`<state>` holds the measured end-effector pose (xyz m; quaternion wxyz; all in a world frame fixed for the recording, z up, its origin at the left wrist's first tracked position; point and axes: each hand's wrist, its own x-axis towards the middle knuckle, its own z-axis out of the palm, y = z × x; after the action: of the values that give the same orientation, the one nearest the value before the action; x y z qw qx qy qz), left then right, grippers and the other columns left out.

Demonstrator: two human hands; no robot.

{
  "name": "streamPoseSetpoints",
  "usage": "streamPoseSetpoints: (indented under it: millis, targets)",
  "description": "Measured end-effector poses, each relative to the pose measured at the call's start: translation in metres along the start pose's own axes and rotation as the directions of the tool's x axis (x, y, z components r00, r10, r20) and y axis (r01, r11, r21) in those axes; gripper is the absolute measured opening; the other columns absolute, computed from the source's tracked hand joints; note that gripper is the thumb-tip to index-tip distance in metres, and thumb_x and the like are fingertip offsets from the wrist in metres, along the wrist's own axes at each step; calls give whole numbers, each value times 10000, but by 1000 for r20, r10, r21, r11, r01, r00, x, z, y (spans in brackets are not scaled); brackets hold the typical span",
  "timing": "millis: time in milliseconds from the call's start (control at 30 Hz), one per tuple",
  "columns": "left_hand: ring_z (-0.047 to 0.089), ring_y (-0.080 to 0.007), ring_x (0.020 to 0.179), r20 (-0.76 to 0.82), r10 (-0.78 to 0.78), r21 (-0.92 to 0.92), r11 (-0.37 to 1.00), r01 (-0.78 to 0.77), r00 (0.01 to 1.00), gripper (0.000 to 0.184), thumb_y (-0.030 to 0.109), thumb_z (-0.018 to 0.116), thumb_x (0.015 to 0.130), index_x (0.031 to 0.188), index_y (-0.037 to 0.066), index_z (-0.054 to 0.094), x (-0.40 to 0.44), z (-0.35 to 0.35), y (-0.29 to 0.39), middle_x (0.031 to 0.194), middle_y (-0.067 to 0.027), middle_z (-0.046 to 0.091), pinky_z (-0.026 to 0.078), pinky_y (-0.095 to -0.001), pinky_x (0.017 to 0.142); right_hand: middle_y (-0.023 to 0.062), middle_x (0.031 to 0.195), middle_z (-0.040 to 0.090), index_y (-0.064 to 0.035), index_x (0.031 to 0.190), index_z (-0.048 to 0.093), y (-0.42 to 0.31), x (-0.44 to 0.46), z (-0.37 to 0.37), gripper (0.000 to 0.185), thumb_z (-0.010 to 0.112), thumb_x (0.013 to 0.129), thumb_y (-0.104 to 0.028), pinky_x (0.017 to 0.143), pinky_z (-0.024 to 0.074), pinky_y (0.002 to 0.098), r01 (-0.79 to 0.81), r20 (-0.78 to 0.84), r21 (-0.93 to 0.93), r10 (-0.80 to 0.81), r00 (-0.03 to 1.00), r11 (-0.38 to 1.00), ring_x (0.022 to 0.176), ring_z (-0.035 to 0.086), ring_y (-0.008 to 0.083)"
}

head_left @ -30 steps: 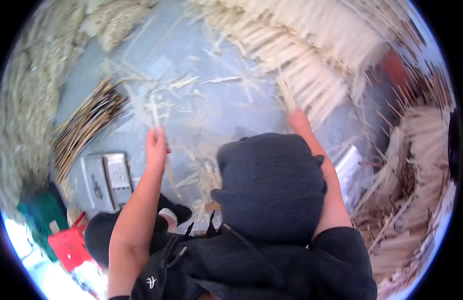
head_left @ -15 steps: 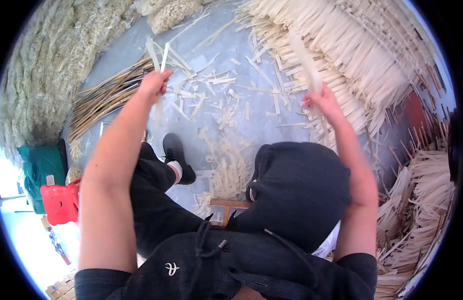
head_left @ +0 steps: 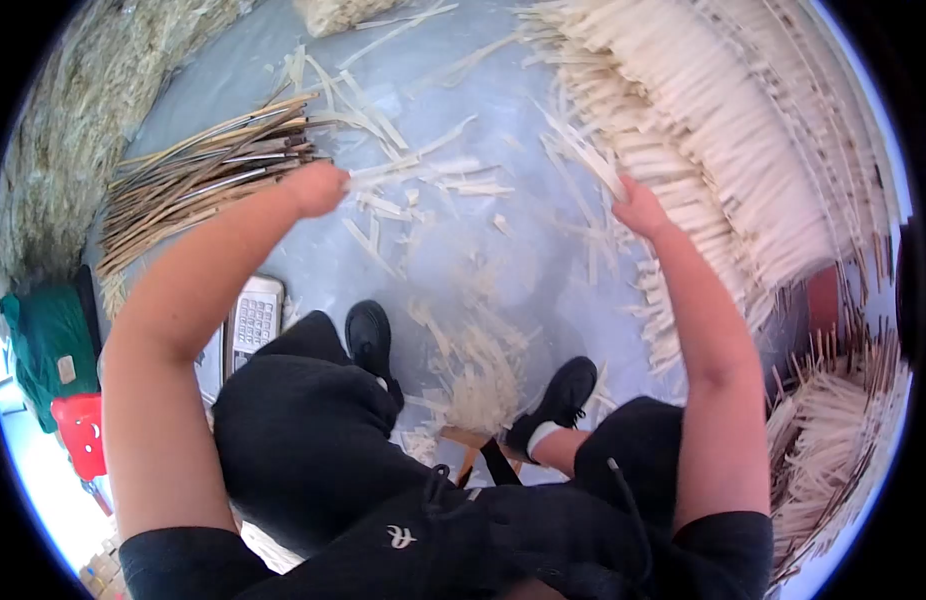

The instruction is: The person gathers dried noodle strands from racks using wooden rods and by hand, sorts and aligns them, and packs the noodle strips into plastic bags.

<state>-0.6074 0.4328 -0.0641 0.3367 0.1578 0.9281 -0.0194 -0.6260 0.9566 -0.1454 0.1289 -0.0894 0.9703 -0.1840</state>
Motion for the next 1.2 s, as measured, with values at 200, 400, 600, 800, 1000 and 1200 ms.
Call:
streamPoseSetpoints:
  millis: [200, 400, 600, 800, 1000, 1200]
  targets:
    - [552, -355, 1113, -274, -174, -310, 947, 85, 946, 412, 98, 486, 840, 1250, 79, 519, 91, 103, -65, 1232, -192, 555, 460, -441, 937, 238, 1121, 581, -16, 1138, 497, 12, -14, 105, 548, 726, 677, -206, 918, 451, 447, -503, 122, 92, 492, 862, 859, 1072, 554, 404]
    - [487, -361, 1174, -354, -276, -162, 959, 232, 894, 432, 116, 548, 823, 1240, 61, 452, 122, 151, -43, 1212, -149, 534, 455, -447, 927, 216, 1154, 493, -50, 1211, 432, -72, -35, 124, 728, 794, 594, -184, 940, 432, 432, -514, -35, -56, 513, 858, 856, 1084, 500, 397]
    - [572, -393, 970, -256, -167, -423, 905, 45, 952, 332, 217, 587, 827, 1092, 33, 509, 120, 84, -10, 1109, -191, 538, 486, -471, 830, 223, 1189, 495, -49, 1325, 324, -83, -9, 121, 876, 797, 605, -210, 939, 440, 453, -591, 8, -68, 593, 805, 803, 1084, 511, 405]
    - [593, -369, 985, -517, -431, -390, 888, 245, 740, 345, 297, 501, 874, 1073, 27, 579, 234, 11, -89, 1135, -238, 561, 430, -500, 889, 251, 1195, 487, -2, 1368, 259, -74, -2, 126, 956, 791, 605, -220, 940, 440, 458, -568, 59, -95, 574, 816, 817, 1083, 508, 419]
    - [480, -340, 1216, 107, -663, -551, 581, 599, 741, 590, 400, 491, 890, 1350, 35, 431, 292, 29, -149, 1317, -212, 479, 298, -601, 993, 264, 1216, 462, -6, 1451, 154, -59, -7, 133, 1048, 741, 606, -199, 936, 442, 447, -536, 56, -93, 542, 839, 839, 1071, 503, 413]
    - [325, -374, 1337, -481, -640, -555, 751, 357, 599, 611, 278, 534, 885, 1410, 35, 338, 292, 72, -43, 1465, -199, 328, 265, -534, 1072, 284, 1202, 472, 2, 1459, 148, -71, 0, 119, 1026, 702, 623, -211, 953, 430, 439, -554, 90, -53, 556, 826, 831, 1070, 504, 425]
